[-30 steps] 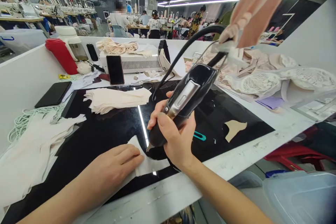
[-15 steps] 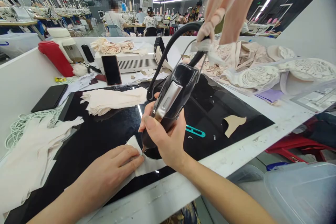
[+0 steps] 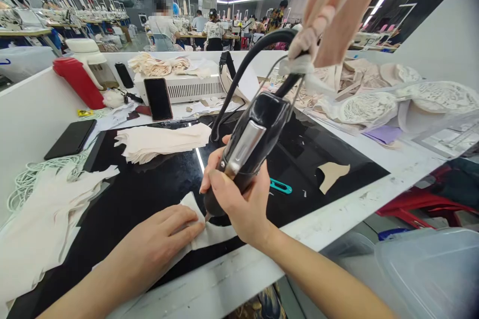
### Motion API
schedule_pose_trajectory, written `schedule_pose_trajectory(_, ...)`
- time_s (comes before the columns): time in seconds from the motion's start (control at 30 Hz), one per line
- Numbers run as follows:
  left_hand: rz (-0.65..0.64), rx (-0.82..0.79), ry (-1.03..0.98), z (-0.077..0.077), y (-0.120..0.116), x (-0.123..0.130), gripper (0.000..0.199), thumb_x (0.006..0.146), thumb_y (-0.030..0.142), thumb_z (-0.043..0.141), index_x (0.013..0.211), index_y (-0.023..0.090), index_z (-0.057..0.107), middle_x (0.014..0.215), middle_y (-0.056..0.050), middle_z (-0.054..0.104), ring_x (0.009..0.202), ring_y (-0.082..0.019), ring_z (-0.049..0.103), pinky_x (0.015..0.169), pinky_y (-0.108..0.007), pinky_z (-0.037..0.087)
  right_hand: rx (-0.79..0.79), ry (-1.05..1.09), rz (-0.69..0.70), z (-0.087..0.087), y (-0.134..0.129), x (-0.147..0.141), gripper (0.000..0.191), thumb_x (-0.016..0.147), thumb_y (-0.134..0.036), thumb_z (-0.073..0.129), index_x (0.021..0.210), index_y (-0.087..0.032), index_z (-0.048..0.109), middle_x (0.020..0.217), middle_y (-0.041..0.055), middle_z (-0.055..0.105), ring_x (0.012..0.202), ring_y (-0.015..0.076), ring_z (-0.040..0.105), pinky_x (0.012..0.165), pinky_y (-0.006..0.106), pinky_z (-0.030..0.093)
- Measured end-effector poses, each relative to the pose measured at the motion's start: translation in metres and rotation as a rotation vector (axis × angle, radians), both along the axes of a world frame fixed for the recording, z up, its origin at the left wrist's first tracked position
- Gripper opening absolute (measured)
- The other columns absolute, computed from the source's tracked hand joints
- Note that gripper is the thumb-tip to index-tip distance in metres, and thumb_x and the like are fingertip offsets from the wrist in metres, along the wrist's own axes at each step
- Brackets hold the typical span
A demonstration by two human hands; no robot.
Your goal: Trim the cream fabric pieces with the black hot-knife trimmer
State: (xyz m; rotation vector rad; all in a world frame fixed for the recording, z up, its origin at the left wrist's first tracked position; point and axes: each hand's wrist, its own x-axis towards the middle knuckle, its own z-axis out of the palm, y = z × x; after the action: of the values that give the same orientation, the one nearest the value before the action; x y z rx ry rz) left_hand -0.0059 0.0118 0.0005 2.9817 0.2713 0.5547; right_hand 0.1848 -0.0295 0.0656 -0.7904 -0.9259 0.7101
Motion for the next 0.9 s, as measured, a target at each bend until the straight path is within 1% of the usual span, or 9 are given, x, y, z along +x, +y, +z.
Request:
schedule_pose_trajectory(0.1, -0.003, 0.0, 0.014, 0.002, 0.002, -0.001, 0.034, 0.105, 0.005, 0.045, 0.128, 0.019, 0.065, 0.123, -0.009, 0.071, 0.116, -0.022, 0.069, 0.104, -0.032, 0.059, 0.0, 0.01, 0.01, -0.001, 0.001, 0.002, 0.037, 0.078, -0.023, 0.076, 0.098, -0.027, 0.045, 0.071, -0.009, 0.056, 0.053, 0.01, 0.055, 0.053, 0.028, 0.05)
schedule_pose_trajectory(0.23, -0.022, 0.035, 0.025, 0.004, 0.0, -0.003, 0.031, 0.104, 0.003, 0.046, 0.124, 0.016, 0.065, 0.119, -0.008, 0.071, 0.115, -0.022, 0.069, 0.116, -0.04, 0.052, 0.073, 0.076, 0.045, 0.0, -0.004, 0.009, 0.04, 0.081, -0.029, 0.081, 0.103, -0.027, 0.047, 0.072, -0.0083, 0.06, 0.056, 0.0102, 0.057, 0.053, 0.026, 0.051)
schedule_pose_trajectory(0.3, -0.023, 0.022, 0.018, 0.005, -0.004, -0.002, 0.034, 0.103, 0.001, 0.044, 0.128, 0.015, 0.063, 0.121, -0.009, 0.07, 0.117, -0.022, 0.067, 0.113, -0.038, 0.054, 0.083, 0.087, 0.031, 0.001, -0.009, 0.013, 0.042, 0.081, -0.03, 0.083, 0.104, -0.027, 0.049, 0.075, -0.0071, 0.063, 0.058, 0.0106, 0.059, 0.054, 0.026, 0.053)
schedule_pose_trajectory(0.4, -0.022, -0.008, 0.007, 0.005, -0.012, 0.005, 0.044, 0.098, -0.003, 0.041, 0.132, 0.016, 0.061, 0.12, -0.008, 0.07, 0.116, -0.021, 0.067, 0.105, -0.033, 0.059, 0.05, 0.085, 0.027, 0.002, -0.017, 0.016, 0.045, 0.077, -0.028, 0.088, 0.101, -0.027, 0.05, 0.074, -0.0072, 0.063, 0.057, 0.0104, 0.059, 0.052, 0.025, 0.053)
schedule_pose_trajectory(0.47, -0.039, -0.019, 0.019, 0.005, -0.017, 0.01, 0.047, 0.096, -0.004, 0.04, 0.133, 0.015, 0.061, 0.118, -0.009, 0.071, 0.111, -0.022, 0.069, 0.099, -0.034, 0.061, 0.028, 0.079, 0.025, 0.002, -0.021, 0.016, 0.046, 0.074, -0.027, 0.089, 0.098, -0.027, 0.05, 0.072, -0.0076, 0.063, 0.056, 0.0103, 0.058, 0.05, 0.024, 0.053)
schedule_pose_trajectory(0.57, -0.048, -0.05, 0.075, 0.002, -0.021, 0.014, 0.042, 0.095, -0.001, 0.043, 0.13, 0.012, 0.06, 0.114, -0.012, 0.07, 0.105, -0.026, 0.07, 0.091, -0.037, 0.065, 0.005, 0.068, -0.007, 0.002, -0.024, 0.015, 0.043, 0.072, -0.022, 0.085, 0.097, -0.026, 0.05, 0.072, -0.0073, 0.063, 0.055, 0.0105, 0.06, 0.051, 0.025, 0.054)
schedule_pose_trajectory(0.7, -0.033, -0.042, 0.126, -0.004, -0.019, 0.009, 0.046, 0.092, -0.004, 0.042, 0.133, 0.012, 0.059, 0.114, -0.012, 0.069, 0.105, -0.028, 0.068, 0.092, -0.042, 0.065, -0.014, 0.072, -0.023, 0.002, -0.024, 0.015, 0.04, 0.072, -0.019, 0.079, 0.097, -0.026, 0.049, 0.072, -0.0072, 0.064, 0.054, 0.0105, 0.06, 0.051, 0.025, 0.054)
schedule_pose_trajectory(0.8, -0.027, -0.054, 0.098, -0.007, -0.018, 0.004, 0.046, 0.095, -0.003, 0.042, 0.134, 0.014, 0.059, 0.117, -0.012, 0.068, 0.108, -0.025, 0.067, 0.094, -0.038, 0.064, -0.008, 0.076, -0.011, 0.003, -0.021, 0.015, 0.041, 0.072, -0.021, 0.081, 0.097, -0.026, 0.049, 0.071, -0.0076, 0.063, 0.054, 0.0102, 0.059, 0.05, 0.025, 0.053)
schedule_pose_trajectory(0.9, -0.011, -0.085, 0.055, -0.007, -0.02, 0.003, 0.044, 0.098, -0.001, 0.041, 0.134, 0.016, 0.059, 0.118, -0.011, 0.068, 0.108, -0.023, 0.067, 0.094, -0.035, 0.063, 0.008, 0.081, 0.001, 0.003, -0.018, 0.013, 0.046, 0.073, -0.027, 0.087, 0.098, -0.027, 0.049, 0.07, -0.0082, 0.062, 0.054, 0.0102, 0.057, 0.049, 0.024, 0.051)
